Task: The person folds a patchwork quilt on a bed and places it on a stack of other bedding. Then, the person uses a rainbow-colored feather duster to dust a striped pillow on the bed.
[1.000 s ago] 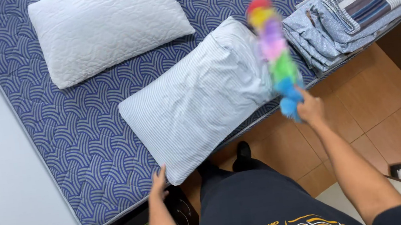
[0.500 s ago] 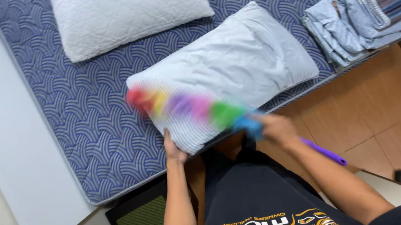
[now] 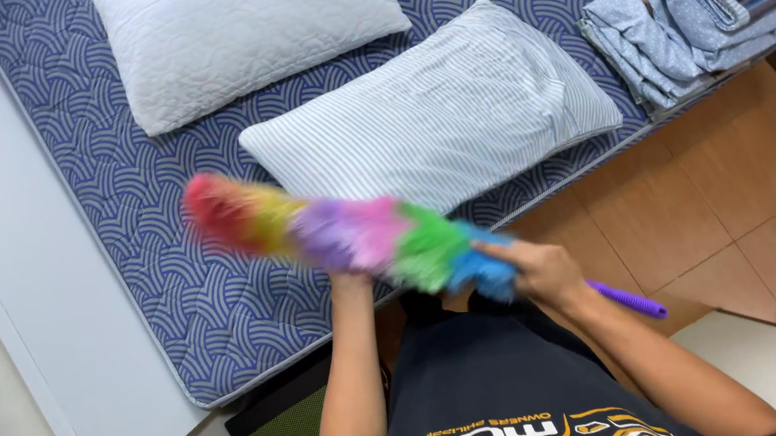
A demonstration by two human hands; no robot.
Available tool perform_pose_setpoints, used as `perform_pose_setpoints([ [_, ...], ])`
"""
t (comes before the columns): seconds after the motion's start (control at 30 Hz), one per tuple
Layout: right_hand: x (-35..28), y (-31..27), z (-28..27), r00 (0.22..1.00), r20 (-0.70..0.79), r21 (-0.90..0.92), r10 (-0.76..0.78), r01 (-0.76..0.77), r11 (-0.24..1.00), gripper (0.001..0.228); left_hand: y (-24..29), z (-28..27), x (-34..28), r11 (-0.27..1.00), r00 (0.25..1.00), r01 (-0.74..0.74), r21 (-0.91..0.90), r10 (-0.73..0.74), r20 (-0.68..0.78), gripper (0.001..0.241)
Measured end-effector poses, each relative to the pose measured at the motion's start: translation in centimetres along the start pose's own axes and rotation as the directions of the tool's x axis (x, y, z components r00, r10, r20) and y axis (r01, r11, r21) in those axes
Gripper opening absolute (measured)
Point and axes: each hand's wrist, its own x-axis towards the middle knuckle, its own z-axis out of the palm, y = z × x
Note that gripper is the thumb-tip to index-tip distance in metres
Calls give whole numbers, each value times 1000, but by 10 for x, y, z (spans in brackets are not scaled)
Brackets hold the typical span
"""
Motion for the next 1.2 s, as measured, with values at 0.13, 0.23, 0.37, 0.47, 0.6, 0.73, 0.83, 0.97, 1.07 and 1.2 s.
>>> perform_pose_setpoints([
  [0.13, -14, 94, -15, 903, -259, -100, 341, -377, 921, 58, 8, 48, -9, 996, 1000, 25, -80, -23, 20, 61],
  [0.23, -20, 117, -19, 696, -357, -85, 623, -689, 720, 59, 3, 55, -15, 992, 992, 101, -69, -106, -68, 68],
  [0.37, -24, 55, 28, 814, -279, -1, 509, -530, 848, 53, 9, 47, -18, 992, 995, 90, -85, -94, -40, 71],
  [0.47, -33, -46, 30, 996, -21, 26, 86, -86, 996, 72, 22, 62, -26, 993, 979, 109, -35, -114, -171, 80],
  [0.6, -10, -18, 4, 985, 66, -258, 160, -138, 956, 68, 21, 46, -35, 989, 981, 147, -20, -149, -128, 80],
  [0.73, 27, 54, -33, 841, -141, -155, 523, -540, 827, 64, 9, 19, -44, 987, 980, 160, 26, -155, -123, 78],
  [0.83, 36, 19, -30, 901, -135, -337, 413, -434, 836, 64, 6, 6, -50, 986, 980, 160, 49, -153, -123, 74],
  [0.97, 52, -35, -26, 987, 161, -344, -11, 67, 937, 69, 6, -5, -45, 989, 992, 128, 69, -128, -12, 67],
  [1.07, 95, -37, -27, 978, 208, -543, -2, 117, 831, 68, -5, -19, -49, 977, 1000, 21, 213, -19, -9, 55],
  [1.2, 128, -71, -18, 983, 147, -655, 109, 14, 755, 62, 5, 12, -64, 986, 981, 153, 72, -142, -135, 56],
])
